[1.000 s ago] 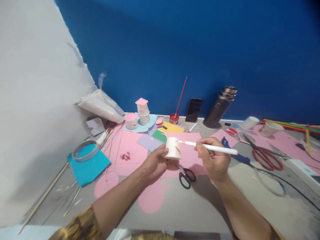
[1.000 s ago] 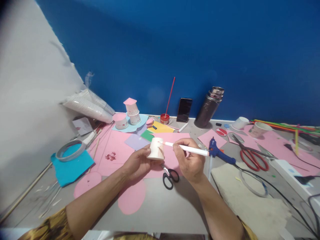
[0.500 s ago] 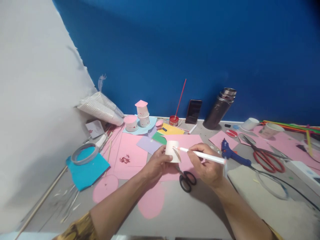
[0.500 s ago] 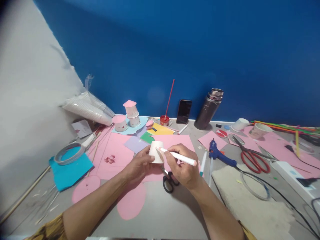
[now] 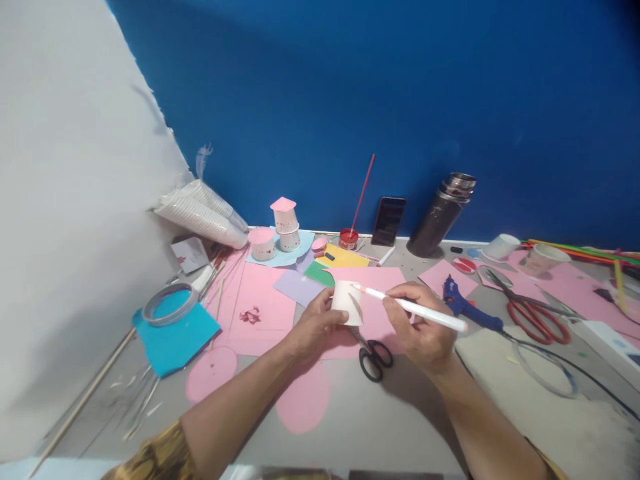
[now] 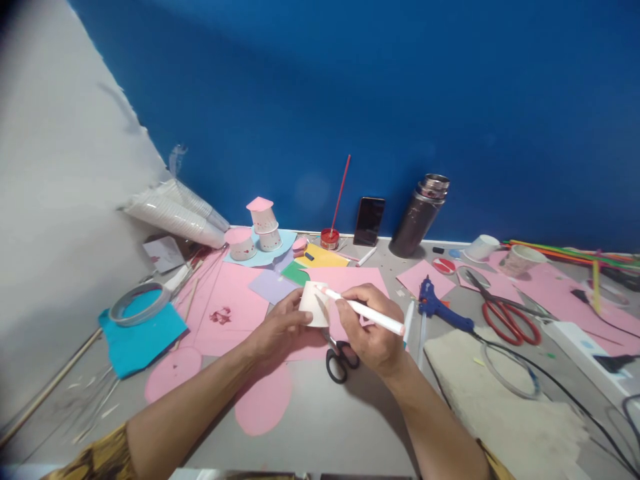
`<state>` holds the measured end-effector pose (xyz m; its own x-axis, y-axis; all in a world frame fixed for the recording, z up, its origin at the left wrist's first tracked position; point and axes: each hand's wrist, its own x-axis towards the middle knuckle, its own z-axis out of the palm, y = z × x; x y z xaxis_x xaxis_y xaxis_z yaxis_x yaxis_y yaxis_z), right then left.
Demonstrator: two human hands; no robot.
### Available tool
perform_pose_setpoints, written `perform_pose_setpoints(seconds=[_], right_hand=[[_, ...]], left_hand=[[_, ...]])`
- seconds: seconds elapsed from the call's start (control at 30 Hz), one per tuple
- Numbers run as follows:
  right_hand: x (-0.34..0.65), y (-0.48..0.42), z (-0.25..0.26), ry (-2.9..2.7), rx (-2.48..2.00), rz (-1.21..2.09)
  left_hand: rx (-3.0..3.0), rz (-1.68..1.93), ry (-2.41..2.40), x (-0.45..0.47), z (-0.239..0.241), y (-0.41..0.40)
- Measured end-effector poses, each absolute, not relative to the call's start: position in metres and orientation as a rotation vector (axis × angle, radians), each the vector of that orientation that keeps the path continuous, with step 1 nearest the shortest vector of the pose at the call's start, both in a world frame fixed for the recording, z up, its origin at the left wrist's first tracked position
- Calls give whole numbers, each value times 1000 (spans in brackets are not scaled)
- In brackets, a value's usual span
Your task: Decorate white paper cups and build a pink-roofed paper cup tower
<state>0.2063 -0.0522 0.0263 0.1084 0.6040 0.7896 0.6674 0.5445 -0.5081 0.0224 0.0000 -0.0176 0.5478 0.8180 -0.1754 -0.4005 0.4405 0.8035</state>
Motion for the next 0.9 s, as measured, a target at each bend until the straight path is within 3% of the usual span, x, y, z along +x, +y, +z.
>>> perform_pose_setpoints(seconds=[0.23,0.5,0.9], right_hand=[[207,-53,23,-1445,-1140,98],[215,-44,24,-1032,-964,640],[218,-41,19,-1035,-1008,628]], left_hand=[[771,821,637,24,-16,-1],[963,993,752,18,-21,9],[1483,1210,1097,13,-21,6]])
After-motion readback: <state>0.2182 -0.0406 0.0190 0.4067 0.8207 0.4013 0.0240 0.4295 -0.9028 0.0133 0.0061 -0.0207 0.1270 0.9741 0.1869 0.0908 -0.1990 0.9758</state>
